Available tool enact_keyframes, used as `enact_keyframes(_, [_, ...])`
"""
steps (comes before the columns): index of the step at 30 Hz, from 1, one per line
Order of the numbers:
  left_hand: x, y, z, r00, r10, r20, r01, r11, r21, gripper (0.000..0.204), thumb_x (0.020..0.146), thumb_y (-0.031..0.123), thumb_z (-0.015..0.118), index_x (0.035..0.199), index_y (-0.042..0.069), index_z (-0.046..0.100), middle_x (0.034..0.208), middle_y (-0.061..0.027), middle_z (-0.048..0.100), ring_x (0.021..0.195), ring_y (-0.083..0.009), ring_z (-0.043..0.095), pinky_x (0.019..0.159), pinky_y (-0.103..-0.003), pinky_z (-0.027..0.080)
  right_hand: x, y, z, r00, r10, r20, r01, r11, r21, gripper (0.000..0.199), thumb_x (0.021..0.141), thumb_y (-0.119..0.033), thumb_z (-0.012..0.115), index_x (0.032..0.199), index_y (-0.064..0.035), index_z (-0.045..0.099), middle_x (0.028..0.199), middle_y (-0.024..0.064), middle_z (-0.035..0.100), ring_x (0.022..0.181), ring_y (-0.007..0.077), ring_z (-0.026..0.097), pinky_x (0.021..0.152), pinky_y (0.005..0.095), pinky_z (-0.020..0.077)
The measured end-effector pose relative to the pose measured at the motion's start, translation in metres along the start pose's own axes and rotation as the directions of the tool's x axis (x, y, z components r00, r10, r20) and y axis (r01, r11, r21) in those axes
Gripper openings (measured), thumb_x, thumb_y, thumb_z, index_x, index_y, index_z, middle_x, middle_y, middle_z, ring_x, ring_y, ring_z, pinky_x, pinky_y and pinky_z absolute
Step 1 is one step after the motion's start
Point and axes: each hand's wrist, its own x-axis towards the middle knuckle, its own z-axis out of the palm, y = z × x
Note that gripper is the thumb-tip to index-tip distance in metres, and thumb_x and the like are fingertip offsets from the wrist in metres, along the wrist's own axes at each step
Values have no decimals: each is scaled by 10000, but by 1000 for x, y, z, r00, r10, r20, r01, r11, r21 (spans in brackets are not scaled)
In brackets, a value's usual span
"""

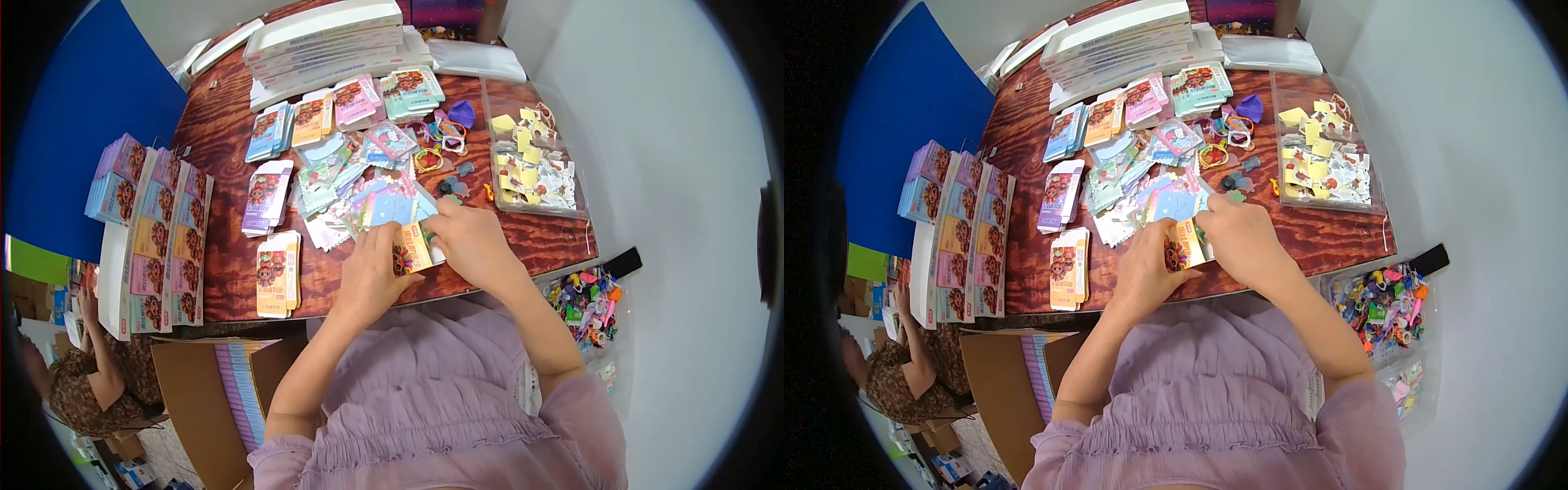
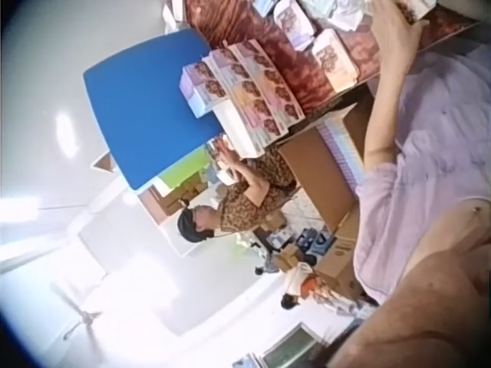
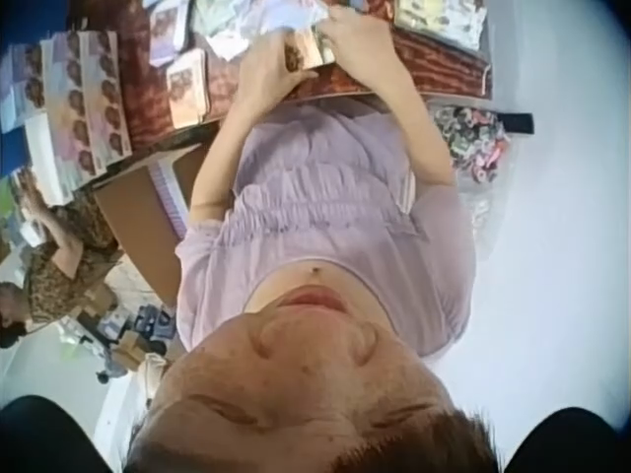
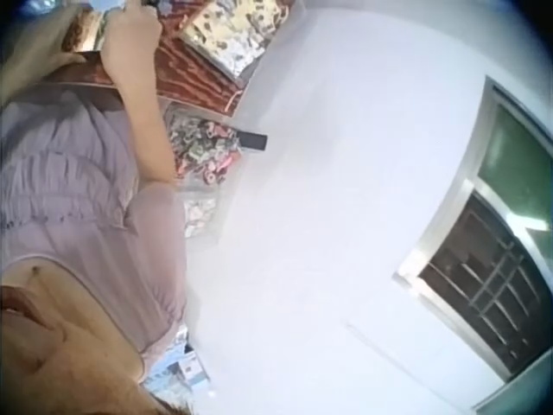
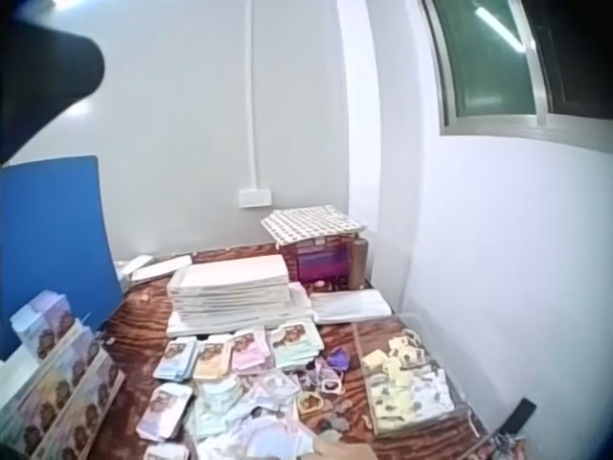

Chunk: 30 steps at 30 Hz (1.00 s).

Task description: Sorting small toy packets and placing them into display boxes on a low table.

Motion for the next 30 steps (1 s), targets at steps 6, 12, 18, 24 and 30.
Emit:
enact_keyframes(6, [-8, -1, 6, 994, 53, -91, -51, 999, 15, 777, 644, 207, 906, 1259, 16, 471, 1106, -171, 576, 1042, -380, 567, 870, -460, 476, 2, -7, 8, 999, -33, -6, 33, 996, 84, 146, 785, -46, 676, 930, -64, 678, 865, 102, 599, 694, 283, 627, 634, 399, 493])
enact_keyframes(12, [-11, -8, 9, 977, -21, -212, 4, 997, -77, 779, 652, 161, 890, 1278, 16, 450, 1136, -161, 553, 1041, -362, 552, 844, -452, 488, -4, -16, -9, 963, 257, -80, -150, 759, 634, 225, 803, 5, 703, 1020, -22, 647, 924, 75, 589, 705, 171, 600, 603, 306, 482])
enact_keyframes(18, [-15, 1, 10, 978, -60, -200, 35, 991, -127, 779, 654, 164, 891, 1279, 11, 452, 1153, -173, 562, 1050, -374, 563, 842, -450, 493, -21, -16, 18, 957, 145, -249, -17, 892, 452, 100, 799, -46, 715, 895, -25, 693, 1088, 103, 600, 1034, 289, 574, 802, 379, 496])
enact_keyframes(24, [-27, -2, 16, 988, -67, -138, 52, 993, -110, 727, 685, 130, 859, 1281, 17, 457, 1177, -177, 564, 1056, -383, 565, 846, -442, 500, -25, -16, 24, 1000, 1, -28, 14, 845, 534, 139, 852, -97, 679, 962, -32, 733, 1355, 125, 566, 1266, 309, 451, 1062, 425, 357])
enact_keyframes(30, [-27, 0, 16, 990, -72, -122, 50, 982, -180, 714, 678, 74, 830, 1297, 44, 475, 1184, -163, 568, 1091, -366, 557, 878, -431, 489, -33, -22, 14, 997, 17, -74, 19, 886, 464, 254, 860, -157, 702, 1090, -48, 690, 1411, 177, 494, 1291, 364, 427, 1057, 439, 371])
